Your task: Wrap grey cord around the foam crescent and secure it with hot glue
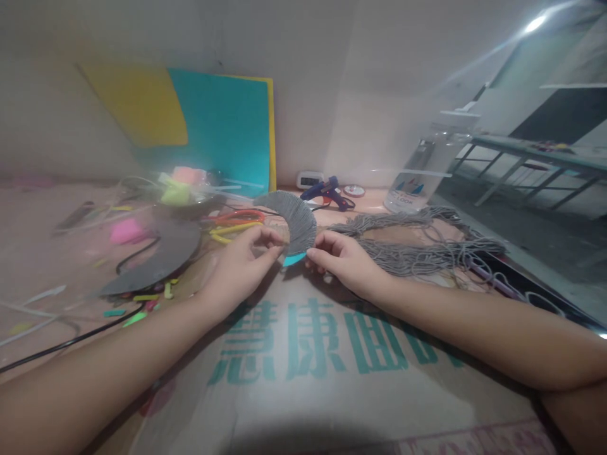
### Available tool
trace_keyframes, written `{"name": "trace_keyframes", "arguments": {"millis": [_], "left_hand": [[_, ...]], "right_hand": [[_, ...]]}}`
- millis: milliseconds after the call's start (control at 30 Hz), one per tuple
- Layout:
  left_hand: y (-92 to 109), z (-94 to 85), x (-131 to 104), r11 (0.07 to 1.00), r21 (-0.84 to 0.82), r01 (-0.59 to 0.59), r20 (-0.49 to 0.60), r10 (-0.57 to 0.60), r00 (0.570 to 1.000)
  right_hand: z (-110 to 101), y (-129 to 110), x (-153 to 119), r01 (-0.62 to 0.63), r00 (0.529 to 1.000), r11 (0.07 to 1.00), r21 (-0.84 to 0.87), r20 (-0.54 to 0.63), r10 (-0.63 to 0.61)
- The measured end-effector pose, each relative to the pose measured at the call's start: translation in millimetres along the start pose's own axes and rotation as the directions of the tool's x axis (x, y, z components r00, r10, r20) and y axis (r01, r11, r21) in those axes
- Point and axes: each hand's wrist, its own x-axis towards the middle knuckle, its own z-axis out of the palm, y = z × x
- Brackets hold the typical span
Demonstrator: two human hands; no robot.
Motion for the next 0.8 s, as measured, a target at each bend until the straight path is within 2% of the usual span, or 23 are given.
{"name": "trace_keyframes", "arguments": {"millis": [367, 567, 800], "left_hand": [[7.5, -1.8, -2.5, 0.999, -0.050, -0.012, -0.064, 0.009, 0.998], [6.9, -1.5, -3.6, 0.999, -0.033, 0.001, -0.034, -0.003, 0.999], [4.6, 2.2, -5.0, 0.997, -0.065, -0.050, 0.014, 0.051, 0.999]], "right_hand": [[-0.3, 0.9, 0.7, -0.002, 1.000, 1.000, -0.009, 0.000, 0.002], [-0.2, -0.4, 0.5, 0.008, 1.000, 1.000, -0.025, 0.005, -0.008], [0.4, -0.7, 0.3, 0.019, 1.000, 1.000, -0.016, 0.002, -0.019]]}}
